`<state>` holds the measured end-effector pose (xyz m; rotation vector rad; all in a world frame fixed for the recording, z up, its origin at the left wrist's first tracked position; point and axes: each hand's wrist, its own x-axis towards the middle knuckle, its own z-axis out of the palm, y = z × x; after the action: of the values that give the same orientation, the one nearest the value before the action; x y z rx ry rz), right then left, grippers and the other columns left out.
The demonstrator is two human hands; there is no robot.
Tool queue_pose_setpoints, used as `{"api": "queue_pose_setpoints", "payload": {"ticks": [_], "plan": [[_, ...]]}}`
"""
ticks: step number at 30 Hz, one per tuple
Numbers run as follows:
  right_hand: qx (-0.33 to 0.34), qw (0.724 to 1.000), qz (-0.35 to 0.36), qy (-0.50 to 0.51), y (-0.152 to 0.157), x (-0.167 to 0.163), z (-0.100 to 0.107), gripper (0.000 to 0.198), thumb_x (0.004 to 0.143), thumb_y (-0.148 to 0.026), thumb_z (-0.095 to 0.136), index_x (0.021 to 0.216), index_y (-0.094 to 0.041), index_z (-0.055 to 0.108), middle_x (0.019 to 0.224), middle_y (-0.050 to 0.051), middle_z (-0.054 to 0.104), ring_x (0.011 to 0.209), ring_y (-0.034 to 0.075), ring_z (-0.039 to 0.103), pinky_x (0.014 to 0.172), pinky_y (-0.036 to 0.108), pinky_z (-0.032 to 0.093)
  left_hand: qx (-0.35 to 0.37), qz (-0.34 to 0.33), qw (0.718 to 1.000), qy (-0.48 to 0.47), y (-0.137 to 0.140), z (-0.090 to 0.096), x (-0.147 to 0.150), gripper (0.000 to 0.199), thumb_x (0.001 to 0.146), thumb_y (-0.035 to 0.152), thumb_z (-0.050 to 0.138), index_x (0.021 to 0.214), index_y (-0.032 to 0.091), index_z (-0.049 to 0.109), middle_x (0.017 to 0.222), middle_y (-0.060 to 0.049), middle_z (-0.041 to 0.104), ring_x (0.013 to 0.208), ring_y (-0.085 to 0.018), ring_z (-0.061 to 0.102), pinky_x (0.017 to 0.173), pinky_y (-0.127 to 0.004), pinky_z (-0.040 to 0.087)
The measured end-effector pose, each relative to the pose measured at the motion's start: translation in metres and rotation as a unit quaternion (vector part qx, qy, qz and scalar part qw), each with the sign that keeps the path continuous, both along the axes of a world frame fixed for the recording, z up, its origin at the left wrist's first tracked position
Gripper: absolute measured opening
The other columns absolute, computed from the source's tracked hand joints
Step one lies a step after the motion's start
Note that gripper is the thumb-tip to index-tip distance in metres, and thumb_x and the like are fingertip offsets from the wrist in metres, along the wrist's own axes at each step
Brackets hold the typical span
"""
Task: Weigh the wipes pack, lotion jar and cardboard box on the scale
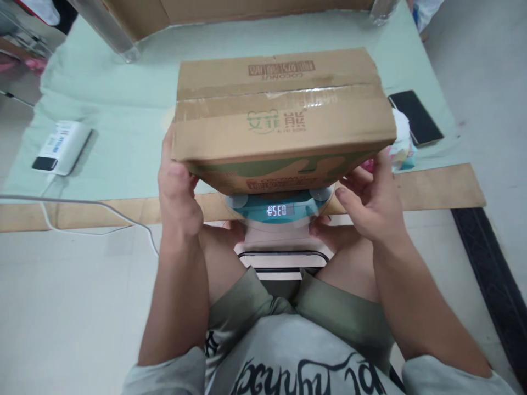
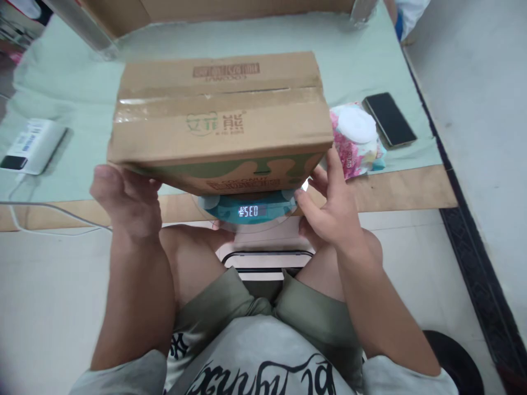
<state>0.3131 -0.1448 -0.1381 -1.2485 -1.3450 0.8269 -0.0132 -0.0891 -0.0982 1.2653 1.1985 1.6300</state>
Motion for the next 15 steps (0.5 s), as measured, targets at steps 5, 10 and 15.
{"api": "queue_pose_setpoints", "payload": {"ticks": [5,10,15], "plan": [[-0.006,0.992,-0.106,0.075,-0.014,0.013,-0.038,0.047,0.096,-0.052,0.086,0.124,-0.021,0.065,0.092,0.000,0.070,0.080,0.008,0.069,0.070,0.017,0.060,0.041,0.187,0.981,-0.025,0.001,-0.028,-0.012,0.051,0.079,0.067,0.081,0.088,0.022,0.059,0.084,-0.002,0.060,0.077,-0.015,0.058,0.067,-0.027,0.045],[-0.029,0.988,-0.115,0.100,-0.009,0.030,-0.078,0.046,0.111,-0.055,0.068,0.116,-0.009,0.067,0.093,0.002,0.063,0.079,0.004,0.058,0.072,0.016,0.056,-0.015,0.174,0.985,-0.004,0.013,-0.065,-0.013,0.046,0.091,0.042,0.067,0.070,0.024,0.030,0.062,0.003,0.030,0.058,-0.011,0.035,0.057,-0.028,0.031],[-0.036,0.987,-0.125,0.094,-0.011,0.031,-0.089,0.048,0.111,-0.054,0.068,0.130,-0.010,0.068,0.115,0.008,0.069,0.102,0.010,0.067,0.091,0.026,0.066,-0.053,0.163,0.985,0.024,0.022,-0.090,-0.012,0.046,0.088,0.052,0.070,0.069,0.021,0.042,0.069,0.000,0.043,0.067,-0.012,0.038,0.061,-0.027,0.031]]}}
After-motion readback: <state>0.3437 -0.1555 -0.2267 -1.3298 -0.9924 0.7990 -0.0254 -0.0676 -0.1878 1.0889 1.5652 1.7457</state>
